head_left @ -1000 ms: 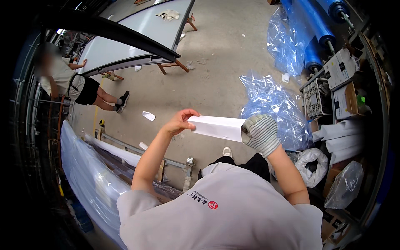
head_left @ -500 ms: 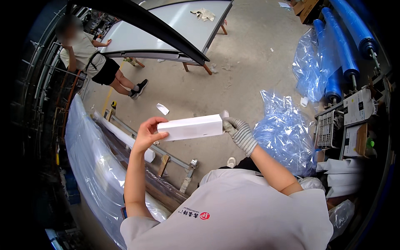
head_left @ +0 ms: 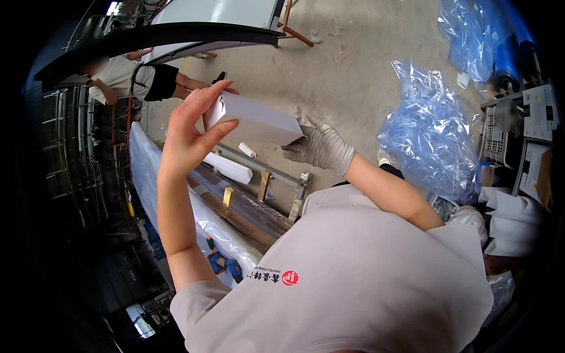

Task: The person uses a power drill and a screwdriver to secure a metal frame onto a large white panel. They then apply white adhesive strips to the frame's edge and insert a black rubber seal into the frame's groove.

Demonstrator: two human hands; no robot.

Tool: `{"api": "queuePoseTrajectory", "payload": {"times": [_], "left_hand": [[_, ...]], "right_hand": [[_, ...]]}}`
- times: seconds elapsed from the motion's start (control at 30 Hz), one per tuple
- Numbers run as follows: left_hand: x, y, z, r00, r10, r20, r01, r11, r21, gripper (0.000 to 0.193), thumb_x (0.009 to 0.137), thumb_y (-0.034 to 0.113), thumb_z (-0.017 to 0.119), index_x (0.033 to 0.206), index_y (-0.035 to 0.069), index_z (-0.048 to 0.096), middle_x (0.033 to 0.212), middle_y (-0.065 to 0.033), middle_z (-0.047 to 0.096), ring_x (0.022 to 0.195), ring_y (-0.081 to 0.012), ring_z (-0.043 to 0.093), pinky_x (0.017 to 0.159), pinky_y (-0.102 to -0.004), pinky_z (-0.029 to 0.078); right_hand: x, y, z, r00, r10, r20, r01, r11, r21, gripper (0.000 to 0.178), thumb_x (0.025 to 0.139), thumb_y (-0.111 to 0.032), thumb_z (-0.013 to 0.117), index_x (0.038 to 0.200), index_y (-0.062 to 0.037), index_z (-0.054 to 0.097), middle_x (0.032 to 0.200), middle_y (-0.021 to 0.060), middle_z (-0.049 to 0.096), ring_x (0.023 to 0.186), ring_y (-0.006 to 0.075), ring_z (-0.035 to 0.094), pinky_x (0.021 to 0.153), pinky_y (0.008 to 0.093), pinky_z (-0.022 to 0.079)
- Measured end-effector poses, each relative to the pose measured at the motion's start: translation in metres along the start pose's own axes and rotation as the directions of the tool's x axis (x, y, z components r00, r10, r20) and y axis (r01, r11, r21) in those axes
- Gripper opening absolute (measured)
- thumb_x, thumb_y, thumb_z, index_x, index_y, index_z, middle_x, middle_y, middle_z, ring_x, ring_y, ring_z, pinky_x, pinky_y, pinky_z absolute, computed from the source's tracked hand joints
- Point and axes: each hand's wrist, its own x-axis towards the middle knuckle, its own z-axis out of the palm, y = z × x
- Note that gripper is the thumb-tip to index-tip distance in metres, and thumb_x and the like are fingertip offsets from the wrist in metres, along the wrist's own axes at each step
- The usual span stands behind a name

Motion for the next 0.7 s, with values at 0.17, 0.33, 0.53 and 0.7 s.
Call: {"api": "queuePoseTrajectory", "payload": {"times": [0.17,0.33,0.53,0.7], "left_hand": [[0.004,-0.012,-0.005,0.969,-0.228,-0.100,0.183,0.925,-0.332,0.051,0.078,0.010,0.073,0.124,-0.001,0.055,0.111,-0.0105,0.064,0.102,-0.0180,0.058,0.090,-0.0282,0.044],[-0.017,-0.070,-0.004,0.829,-0.554,-0.079,0.411,0.699,-0.585,0.051,0.090,0.025,0.064,0.131,-0.002,0.049,0.115,-0.0093,0.062,0.106,-0.0151,0.058,0.095,-0.0292,0.042],[-0.051,-0.110,0.001,0.757,-0.653,-0.041,0.360,0.468,-0.807,0.048,0.091,0.023,0.062,0.129,-0.003,0.050,0.113,-0.0090,0.062,0.105,-0.0155,0.059,0.094,-0.0291,0.045],[-0.075,-0.124,0.022,0.745,-0.665,-0.060,0.269,0.381,-0.885,0.053,0.089,0.026,0.065,0.129,-0.004,0.049,0.115,-0.0098,0.062,0.106,-0.0171,0.059,0.094,-0.0298,0.045]], "right_hand": [[0.002,-0.023,0.007,0.994,-0.108,-0.033,0.100,0.978,-0.186,0.051,0.089,-0.048,0.056,0.119,-0.0062,0.054,0.107,0.0090,0.058,0.093,0.0219,0.059,0.087,0.0428,0.051],[-0.009,-0.029,0.036,0.936,-0.353,-0.021,0.302,0.828,-0.472,0.044,0.090,-0.029,0.059,0.124,-0.0019,0.051,0.108,0.0082,0.061,0.099,0.0184,0.061,0.088,0.0373,0.052],[-0.010,-0.050,0.052,0.943,-0.332,0.026,0.292,0.788,-0.542,0.042,0.090,-0.027,0.060,0.120,0.0009,0.054,0.104,0.0115,0.064,0.086,0.0179,0.066,0.079,0.0308,0.057],[-0.003,-0.059,0.065,0.954,-0.298,-0.040,0.167,0.637,-0.753,0.040,0.087,-0.025,0.066,0.116,0.0014,0.057,0.093,0.0108,0.065,0.075,0.0146,0.066,0.068,0.0278,0.057]]}}
